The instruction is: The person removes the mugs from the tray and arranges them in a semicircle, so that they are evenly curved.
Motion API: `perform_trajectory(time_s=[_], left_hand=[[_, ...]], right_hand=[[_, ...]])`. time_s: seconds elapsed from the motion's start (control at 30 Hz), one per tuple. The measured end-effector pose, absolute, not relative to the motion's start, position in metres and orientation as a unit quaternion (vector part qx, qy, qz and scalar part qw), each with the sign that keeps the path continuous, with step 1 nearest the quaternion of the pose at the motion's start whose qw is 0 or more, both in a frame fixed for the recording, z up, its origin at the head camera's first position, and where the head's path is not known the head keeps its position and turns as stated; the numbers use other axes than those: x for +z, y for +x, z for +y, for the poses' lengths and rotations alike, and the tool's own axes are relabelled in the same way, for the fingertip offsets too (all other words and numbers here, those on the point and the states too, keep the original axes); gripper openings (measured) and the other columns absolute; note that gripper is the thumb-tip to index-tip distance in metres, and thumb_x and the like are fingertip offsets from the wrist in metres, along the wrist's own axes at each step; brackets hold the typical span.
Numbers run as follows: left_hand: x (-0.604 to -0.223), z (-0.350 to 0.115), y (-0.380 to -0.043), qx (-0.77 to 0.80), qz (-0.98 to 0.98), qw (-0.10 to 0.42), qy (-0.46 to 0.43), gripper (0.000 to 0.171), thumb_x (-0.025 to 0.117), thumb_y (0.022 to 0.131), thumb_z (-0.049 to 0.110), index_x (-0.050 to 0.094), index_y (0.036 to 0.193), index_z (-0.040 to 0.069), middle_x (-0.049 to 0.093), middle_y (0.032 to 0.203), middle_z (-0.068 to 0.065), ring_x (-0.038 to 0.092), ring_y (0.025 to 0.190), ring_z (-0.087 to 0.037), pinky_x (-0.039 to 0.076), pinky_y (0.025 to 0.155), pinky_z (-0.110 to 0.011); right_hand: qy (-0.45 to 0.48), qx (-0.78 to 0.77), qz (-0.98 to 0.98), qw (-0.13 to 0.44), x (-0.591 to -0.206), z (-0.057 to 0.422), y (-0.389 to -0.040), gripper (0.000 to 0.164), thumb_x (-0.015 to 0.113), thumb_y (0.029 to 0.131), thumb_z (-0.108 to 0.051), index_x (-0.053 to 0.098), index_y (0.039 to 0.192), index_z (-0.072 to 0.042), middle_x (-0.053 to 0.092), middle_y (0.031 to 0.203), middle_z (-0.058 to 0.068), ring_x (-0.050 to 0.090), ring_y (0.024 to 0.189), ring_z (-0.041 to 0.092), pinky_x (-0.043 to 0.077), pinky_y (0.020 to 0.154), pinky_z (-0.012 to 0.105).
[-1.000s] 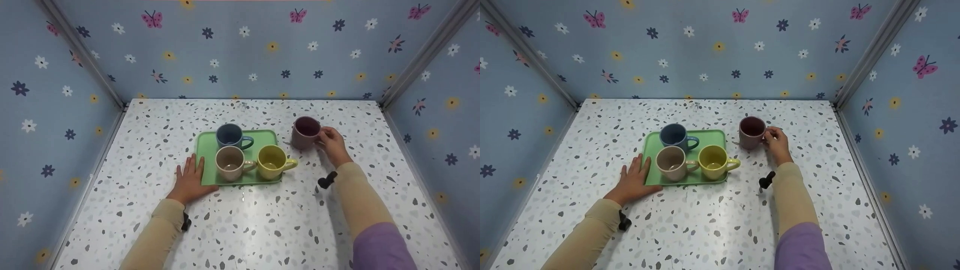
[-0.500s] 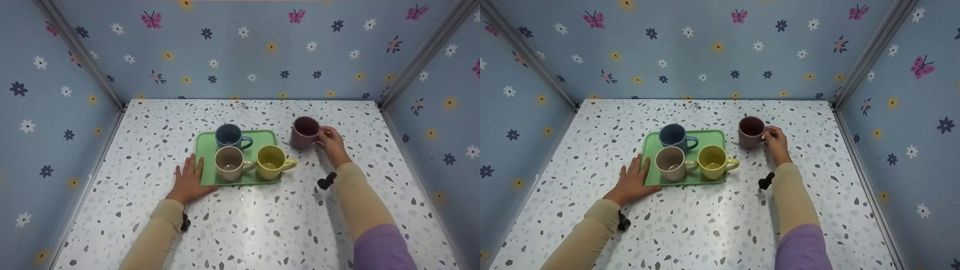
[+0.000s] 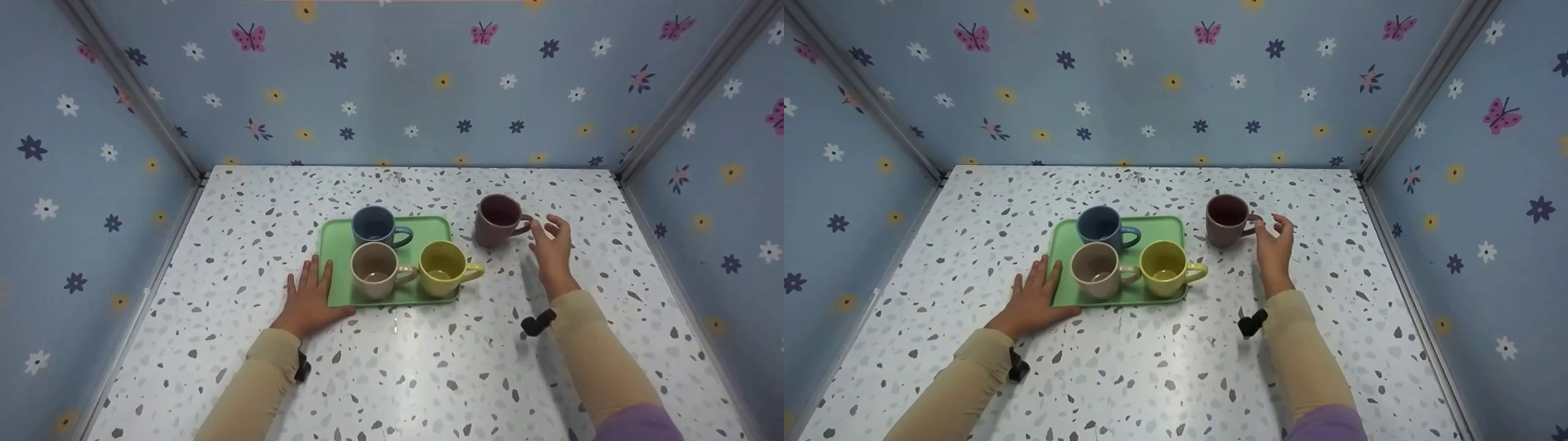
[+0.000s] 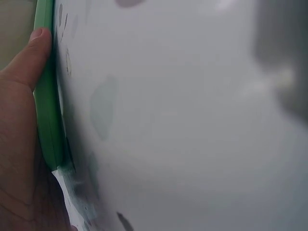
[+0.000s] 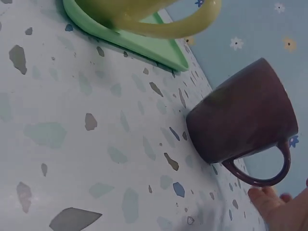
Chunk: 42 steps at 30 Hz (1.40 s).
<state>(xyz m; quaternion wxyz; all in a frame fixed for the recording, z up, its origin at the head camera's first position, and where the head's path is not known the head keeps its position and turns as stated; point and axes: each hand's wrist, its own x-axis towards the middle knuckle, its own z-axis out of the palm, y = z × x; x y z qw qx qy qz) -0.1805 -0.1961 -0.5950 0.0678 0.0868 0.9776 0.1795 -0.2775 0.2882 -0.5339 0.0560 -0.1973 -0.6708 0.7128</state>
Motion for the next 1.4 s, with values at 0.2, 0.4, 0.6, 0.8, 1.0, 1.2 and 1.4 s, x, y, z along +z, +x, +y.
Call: perform_trajectory(time_s=[0.2,0.4,0.6,0.8,1.0,1.2,1.4], left_hand=[[-0.595,-0.196,-0.180,0.182,0.977,0.071,0.086,0.121,0.061,0.080,0.079,0.010,0.163,0.007,-0.004,0.167,-0.023,-0.002,0.154,-0.042,-0.002,0.119,-0.067],[-0.596,-0.197,-0.180,0.178,0.978,0.071,0.085,0.122,0.060,0.080,0.080,0.008,0.163,0.008,-0.005,0.167,-0.023,-0.002,0.154,-0.041,-0.003,0.119,-0.066],[-0.598,-0.197,-0.180,0.180,0.977,0.073,0.087,0.122,0.060,0.080,0.080,0.008,0.163,0.007,-0.004,0.167,-0.024,-0.003,0.154,-0.042,-0.003,0.119,-0.067],[-0.597,-0.197,-0.181,0.181,0.977,0.084,0.081,0.122,0.059,0.080,0.081,0.005,0.163,0.010,-0.008,0.168,-0.022,-0.006,0.154,-0.041,-0.007,0.119,-0.065],[-0.596,-0.196,-0.181,0.193,0.974,0.077,0.087,0.121,0.062,0.080,0.077,0.009,0.163,0.006,-0.005,0.167,-0.024,-0.003,0.154,-0.044,-0.004,0.118,-0.067],[-0.597,-0.196,-0.181,0.189,0.975,0.070,0.092,0.121,0.062,0.081,0.076,0.009,0.162,0.005,-0.004,0.167,-0.026,-0.002,0.153,-0.045,-0.002,0.118,-0.069],[-0.595,-0.196,-0.180,0.184,0.977,0.070,0.087,0.121,0.062,0.080,0.078,0.010,0.163,0.006,-0.003,0.167,-0.025,-0.001,0.154,-0.044,-0.001,0.119,-0.067]], right_hand=[[-0.156,0.718,-0.674,0.080,-0.532,0.280,-0.260,0.055,0.056,0.104,-0.028,0.033,0.151,-0.009,0.038,0.150,0.016,0.047,0.135,0.032,0.041,0.113,0.046],[-0.125,0.722,-0.676,0.084,-0.533,0.268,-0.248,0.052,0.056,0.105,-0.024,0.036,0.149,-0.005,0.041,0.148,0.020,0.048,0.135,0.038,0.046,0.109,0.044],[-0.102,0.719,-0.682,0.090,-0.532,0.259,-0.238,0.053,0.056,0.105,-0.022,0.036,0.149,-0.002,0.043,0.144,0.022,0.053,0.131,0.035,0.046,0.108,0.044],[-0.060,0.713,-0.693,0.088,-0.533,0.249,-0.228,0.051,0.058,0.104,-0.018,0.037,0.147,0.001,0.046,0.140,0.025,0.054,0.127,0.035,0.048,0.107,0.045],[-0.016,0.701,-0.709,0.073,-0.543,0.244,-0.220,0.048,0.058,0.104,-0.017,0.040,0.144,0.002,0.048,0.138,0.025,0.052,0.129,0.040,0.052,0.101,0.034],[0.024,0.705,-0.707,0.051,-0.556,0.235,-0.217,0.047,0.061,0.102,-0.011,0.043,0.141,0.008,0.052,0.135,0.027,0.054,0.125,0.038,0.054,0.093,0.025],[0.046,0.717,-0.696,0.021,-0.570,0.224,-0.213,0.043,0.063,0.099,-0.006,0.047,0.136,0.010,0.050,0.138,0.030,0.052,0.128,0.040,0.054,0.097,0.030]])
